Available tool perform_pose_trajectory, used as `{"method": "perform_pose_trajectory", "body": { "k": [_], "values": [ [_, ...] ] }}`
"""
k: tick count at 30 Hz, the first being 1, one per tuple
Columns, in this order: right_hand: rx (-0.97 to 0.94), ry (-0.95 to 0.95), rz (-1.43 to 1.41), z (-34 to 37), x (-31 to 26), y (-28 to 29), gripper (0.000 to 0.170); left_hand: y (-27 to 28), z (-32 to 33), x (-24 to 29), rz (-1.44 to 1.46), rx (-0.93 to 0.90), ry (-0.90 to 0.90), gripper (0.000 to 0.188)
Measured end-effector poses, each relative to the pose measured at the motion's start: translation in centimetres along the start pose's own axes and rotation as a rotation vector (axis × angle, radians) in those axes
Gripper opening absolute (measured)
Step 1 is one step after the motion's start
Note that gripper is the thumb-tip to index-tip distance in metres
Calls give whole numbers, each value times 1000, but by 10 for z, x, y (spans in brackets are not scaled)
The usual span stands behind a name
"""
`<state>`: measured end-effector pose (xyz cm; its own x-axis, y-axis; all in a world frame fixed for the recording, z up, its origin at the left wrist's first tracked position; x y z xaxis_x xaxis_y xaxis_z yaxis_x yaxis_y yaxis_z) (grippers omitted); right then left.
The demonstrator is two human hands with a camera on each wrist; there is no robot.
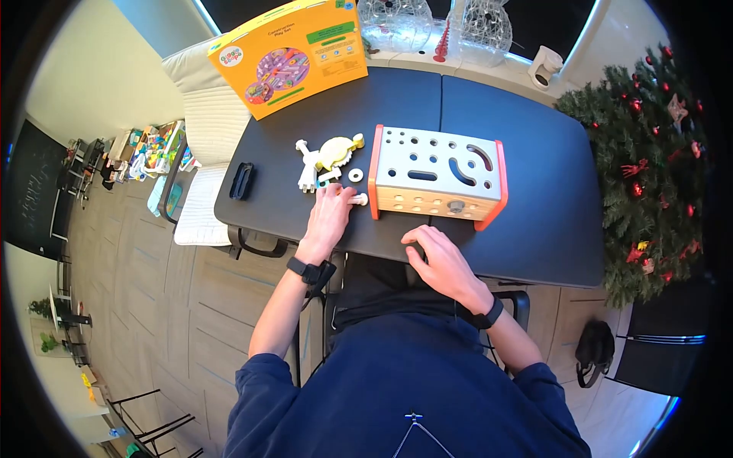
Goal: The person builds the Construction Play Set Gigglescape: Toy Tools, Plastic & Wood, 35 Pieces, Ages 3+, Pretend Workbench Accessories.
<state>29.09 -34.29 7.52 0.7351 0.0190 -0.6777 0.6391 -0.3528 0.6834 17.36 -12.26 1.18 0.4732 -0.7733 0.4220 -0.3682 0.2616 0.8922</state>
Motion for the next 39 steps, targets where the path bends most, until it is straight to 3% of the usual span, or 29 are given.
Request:
{"method": "perform_pose_trajectory", "body": {
  "k": [7, 14, 20, 23, 29, 39],
  "values": [
    [-127, -128, -65, -10, 18, -33, 23, 1, 10, 4, 78, -43, -31, 40],
    [-242, -211, -125, -1, 15, -47, 25, 1, 2, 12, 136, -105, 64, 72],
    [-240, -238, -146, 5, 22, -42, 26, 6, -8, 23, 195, -192, -50, 62],
    [-257, -236, -158, 6, 21, -41, 25, 1, -12, 20, 185, -151, -109, 51],
    [-264, -250, -162, 5, 20, -40, 25, 3, -16, 18, 207, -142, -93, 36],
    [-236, -224, -184, -2, 20, -40, 21, -4, -20, 15, 125, -122, -120, 29]
  ]
}}
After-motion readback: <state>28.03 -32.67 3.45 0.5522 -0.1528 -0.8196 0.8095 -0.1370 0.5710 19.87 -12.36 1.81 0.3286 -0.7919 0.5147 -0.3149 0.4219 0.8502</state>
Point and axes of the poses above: each hand's wrist, its own z-axis away from the middle knuckle, its own y-axis out of the back of the hand, x = y × z, the point moved 7 cm from there along -z, towards the middle knuckle, and after that the axes turned 5 degrees about z, right-handed, at the moved point
